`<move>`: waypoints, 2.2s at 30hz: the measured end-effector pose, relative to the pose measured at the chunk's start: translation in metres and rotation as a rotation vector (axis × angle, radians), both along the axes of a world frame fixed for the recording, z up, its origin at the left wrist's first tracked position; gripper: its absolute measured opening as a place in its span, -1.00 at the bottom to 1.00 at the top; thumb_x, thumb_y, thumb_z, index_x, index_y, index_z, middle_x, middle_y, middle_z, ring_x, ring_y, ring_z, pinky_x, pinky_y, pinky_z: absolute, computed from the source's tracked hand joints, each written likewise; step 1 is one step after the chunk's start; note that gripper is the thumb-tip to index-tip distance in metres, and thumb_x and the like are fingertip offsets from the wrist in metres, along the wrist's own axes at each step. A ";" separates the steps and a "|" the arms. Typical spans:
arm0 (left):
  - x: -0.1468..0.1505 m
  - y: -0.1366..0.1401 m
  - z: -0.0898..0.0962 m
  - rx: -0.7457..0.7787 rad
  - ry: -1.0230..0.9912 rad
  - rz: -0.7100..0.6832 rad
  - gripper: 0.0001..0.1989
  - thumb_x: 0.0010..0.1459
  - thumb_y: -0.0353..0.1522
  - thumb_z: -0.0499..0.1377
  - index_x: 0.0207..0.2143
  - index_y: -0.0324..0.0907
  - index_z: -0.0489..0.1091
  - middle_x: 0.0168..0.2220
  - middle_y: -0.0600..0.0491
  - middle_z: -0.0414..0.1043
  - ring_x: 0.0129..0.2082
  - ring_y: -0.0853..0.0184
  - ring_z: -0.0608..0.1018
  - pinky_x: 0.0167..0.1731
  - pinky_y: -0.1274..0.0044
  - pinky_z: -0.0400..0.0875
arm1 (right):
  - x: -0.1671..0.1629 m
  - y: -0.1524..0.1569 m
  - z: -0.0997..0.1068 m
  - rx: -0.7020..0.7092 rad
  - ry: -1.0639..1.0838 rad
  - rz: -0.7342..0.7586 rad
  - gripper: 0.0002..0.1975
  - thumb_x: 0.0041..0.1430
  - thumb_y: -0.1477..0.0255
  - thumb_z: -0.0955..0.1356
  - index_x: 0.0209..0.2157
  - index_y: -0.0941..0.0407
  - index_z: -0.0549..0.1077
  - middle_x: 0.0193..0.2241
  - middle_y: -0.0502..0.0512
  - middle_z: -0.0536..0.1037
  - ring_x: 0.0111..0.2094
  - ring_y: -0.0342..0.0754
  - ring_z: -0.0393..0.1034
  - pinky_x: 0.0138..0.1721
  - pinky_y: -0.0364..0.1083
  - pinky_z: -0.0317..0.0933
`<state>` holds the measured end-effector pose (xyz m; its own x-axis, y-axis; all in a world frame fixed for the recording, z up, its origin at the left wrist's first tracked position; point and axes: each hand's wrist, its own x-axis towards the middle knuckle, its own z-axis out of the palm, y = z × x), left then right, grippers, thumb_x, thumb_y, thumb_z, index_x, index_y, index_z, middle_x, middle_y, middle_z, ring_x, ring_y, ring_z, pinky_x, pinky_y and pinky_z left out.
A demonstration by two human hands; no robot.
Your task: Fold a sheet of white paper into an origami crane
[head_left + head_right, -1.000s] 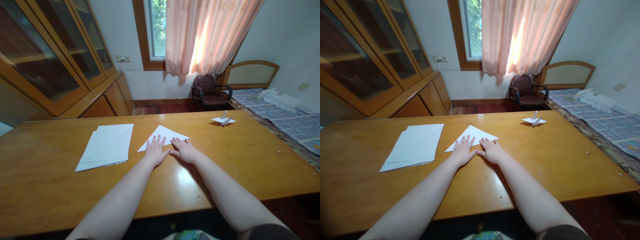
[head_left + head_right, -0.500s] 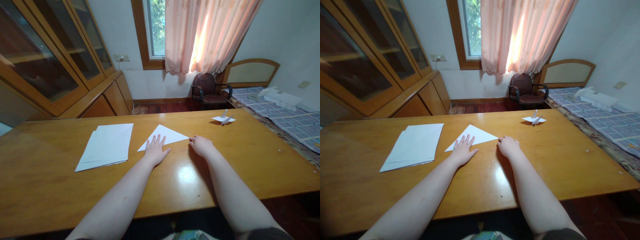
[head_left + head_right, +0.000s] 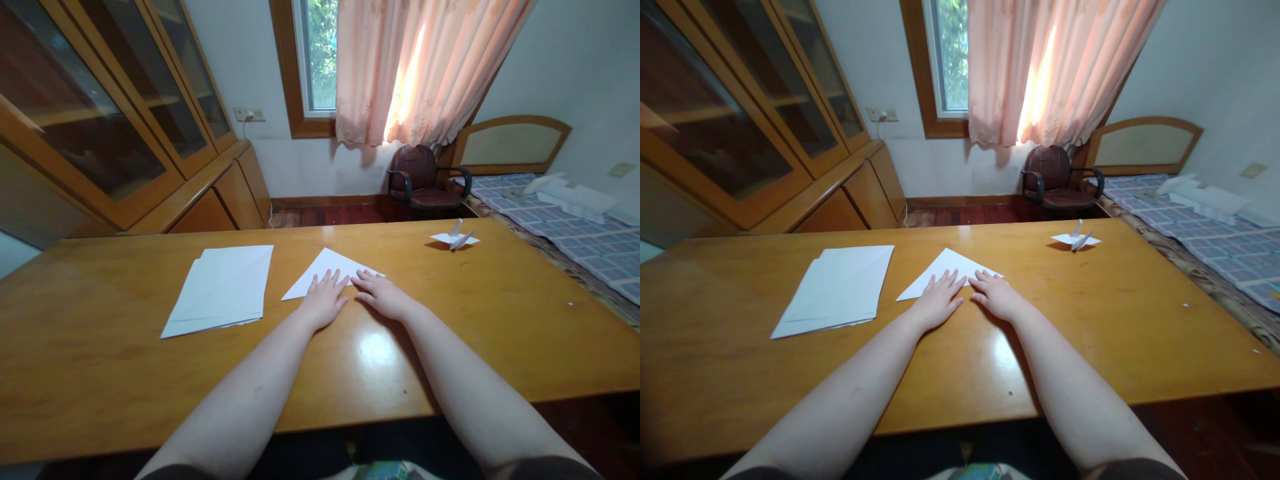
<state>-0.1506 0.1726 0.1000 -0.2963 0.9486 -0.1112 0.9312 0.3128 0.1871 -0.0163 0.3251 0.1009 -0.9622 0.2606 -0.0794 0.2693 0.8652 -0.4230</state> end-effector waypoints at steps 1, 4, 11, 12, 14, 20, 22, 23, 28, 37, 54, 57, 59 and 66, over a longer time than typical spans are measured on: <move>0.003 0.000 0.001 0.001 -0.008 -0.056 -0.39 0.25 -0.08 -0.16 0.30 -0.01 -0.15 0.35 0.04 -0.22 0.33 0.18 -0.13 0.24 0.20 -0.24 | 0.000 0.000 -0.001 -0.001 -0.013 -0.001 -0.48 0.24 0.20 0.20 0.20 0.04 0.20 0.27 0.16 0.04 0.29 0.08 -0.14 0.23 0.14 -0.21; 0.012 -0.001 0.002 -0.017 -0.008 -0.076 -0.31 0.22 -0.05 -0.13 0.31 -0.12 -0.17 0.34 -0.01 -0.20 0.33 0.21 -0.12 0.25 0.23 -0.22 | -0.001 0.002 0.000 -0.017 -0.024 -0.013 -0.49 0.26 0.20 0.18 0.20 0.04 0.20 0.28 0.16 0.02 0.29 0.07 -0.15 0.23 0.13 -0.20; 0.024 -0.011 0.000 -0.158 -0.022 0.226 -0.19 0.10 0.12 -0.17 0.32 0.00 -0.26 0.35 0.05 -0.44 0.30 -0.11 -0.33 0.05 -0.21 -0.27 | -0.002 -0.001 0.005 -0.044 -0.036 -0.047 -0.52 0.27 0.23 0.17 0.19 0.04 0.23 0.27 0.16 0.04 0.29 0.07 -0.15 0.23 0.14 -0.21; 0.024 -0.013 0.001 -0.172 -0.027 0.251 -0.18 0.09 0.13 -0.17 0.32 0.02 -0.27 0.35 0.06 -0.47 0.30 -0.14 -0.35 0.03 -0.24 -0.27 | -0.002 -0.001 0.005 -0.050 -0.034 -0.049 -0.52 0.27 0.23 0.17 0.19 0.04 0.23 0.27 0.16 0.04 0.30 0.06 -0.15 0.23 0.14 -0.21; 0.024 -0.016 0.004 -0.192 -0.042 0.260 -0.17 0.07 0.14 -0.16 0.31 0.04 -0.28 0.35 0.07 -0.50 0.29 -0.17 -0.36 0.00 -0.26 -0.26 | -0.002 -0.001 0.005 -0.059 -0.027 -0.048 -0.52 0.27 0.23 0.18 0.19 0.03 0.22 0.27 0.15 0.03 0.29 0.06 -0.15 0.23 0.13 -0.22; 0.010 -0.022 0.012 -0.211 -0.092 0.206 -0.25 0.11 0.13 -0.19 0.30 0.14 -0.24 0.35 0.09 -0.46 0.30 -0.15 -0.32 0.00 -0.26 -0.28 | -0.001 0.000 0.005 -0.043 -0.029 -0.046 -0.52 0.27 0.23 0.19 0.19 0.03 0.23 0.27 0.14 0.05 0.29 0.06 -0.13 0.23 0.11 -0.19; 0.003 -0.021 0.012 -0.180 -0.076 0.149 -0.29 0.14 0.10 -0.19 0.30 0.14 -0.21 0.36 0.10 -0.40 0.31 -0.10 -0.28 0.06 -0.20 -0.32 | 0.000 0.001 0.005 -0.026 -0.039 -0.067 -0.51 0.27 0.23 0.18 0.19 0.05 0.22 0.27 0.15 0.05 0.29 0.06 -0.14 0.23 0.10 -0.18; -0.001 -0.019 0.011 -0.156 -0.061 0.112 -0.31 0.16 0.08 -0.19 0.30 0.14 -0.20 0.36 0.10 -0.37 0.31 -0.05 -0.26 0.10 -0.15 -0.34 | 0.000 0.002 0.006 -0.017 -0.046 -0.085 -0.51 0.28 0.23 0.18 0.19 0.06 0.22 0.27 0.15 0.05 0.29 0.06 -0.15 0.23 0.09 -0.18; -0.004 -0.013 0.005 -0.106 -0.001 0.137 -0.34 0.19 0.03 -0.21 0.30 0.07 -0.16 0.35 0.03 -0.29 0.32 0.03 -0.16 0.18 0.03 -0.23 | 0.002 0.007 0.006 -0.006 -0.089 -0.149 -0.51 0.29 0.22 0.15 0.20 0.04 0.21 0.28 0.12 0.02 0.30 0.06 -0.17 0.23 0.12 -0.20; 0.005 -0.024 0.016 -0.256 0.081 0.435 -0.23 0.13 0.07 -0.12 0.30 -0.10 -0.11 0.32 -0.21 -0.19 0.30 -0.11 -0.14 0.17 0.08 -0.09 | 0.003 0.007 0.008 0.008 -0.088 -0.163 -0.51 0.27 0.22 0.17 0.19 0.05 0.23 0.28 0.12 0.03 0.29 0.07 -0.14 0.23 0.10 -0.17; -0.012 -0.025 0.023 -0.264 0.325 0.639 -0.32 0.16 -0.03 -0.08 0.06 -0.42 0.35 0.23 -0.35 0.06 0.28 -0.03 0.01 0.15 0.19 0.01 | 0.009 0.015 0.009 -0.009 -0.055 -0.197 -0.52 0.26 0.24 0.19 0.15 0.11 0.29 0.25 0.19 0.10 0.27 0.07 -0.04 0.22 0.04 -0.07; -0.020 -0.020 0.015 -0.090 0.297 0.651 -0.28 0.15 -0.02 -0.06 0.17 -0.37 0.20 0.24 -0.35 0.03 0.26 -0.06 0.08 0.14 0.13 0.01 | 0.010 0.014 0.010 0.028 -0.043 -0.189 -0.54 0.25 0.23 0.20 0.13 0.08 0.32 0.23 0.18 0.14 0.25 0.08 0.01 0.18 0.04 -0.01; -0.026 -0.016 0.009 -0.004 0.216 0.546 -0.26 0.15 -0.03 -0.03 0.25 -0.30 0.03 0.27 -0.30 -0.01 0.25 -0.04 0.11 0.13 0.10 0.02 | 0.010 0.013 0.010 0.069 -0.025 -0.182 -0.55 0.23 0.21 0.22 0.11 0.06 0.34 0.22 0.18 0.19 0.23 0.08 0.06 0.16 0.04 0.03; -0.037 -0.008 0.001 0.157 0.091 0.397 -0.27 0.11 -0.13 0.13 0.24 -0.27 0.00 0.11 -0.22 0.29 0.09 0.08 0.35 0.04 0.33 0.21 | 0.005 0.015 0.005 0.167 0.092 -0.205 -0.64 0.20 0.18 0.26 -0.05 0.03 0.47 0.09 0.15 0.38 0.10 0.07 0.26 0.09 0.05 0.10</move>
<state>-0.1879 0.1651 0.1012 -0.6434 0.7624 0.0690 0.7593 0.6241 0.1841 -0.0111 0.3397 0.1060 -0.8890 0.4531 0.0660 0.4133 0.8561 -0.3103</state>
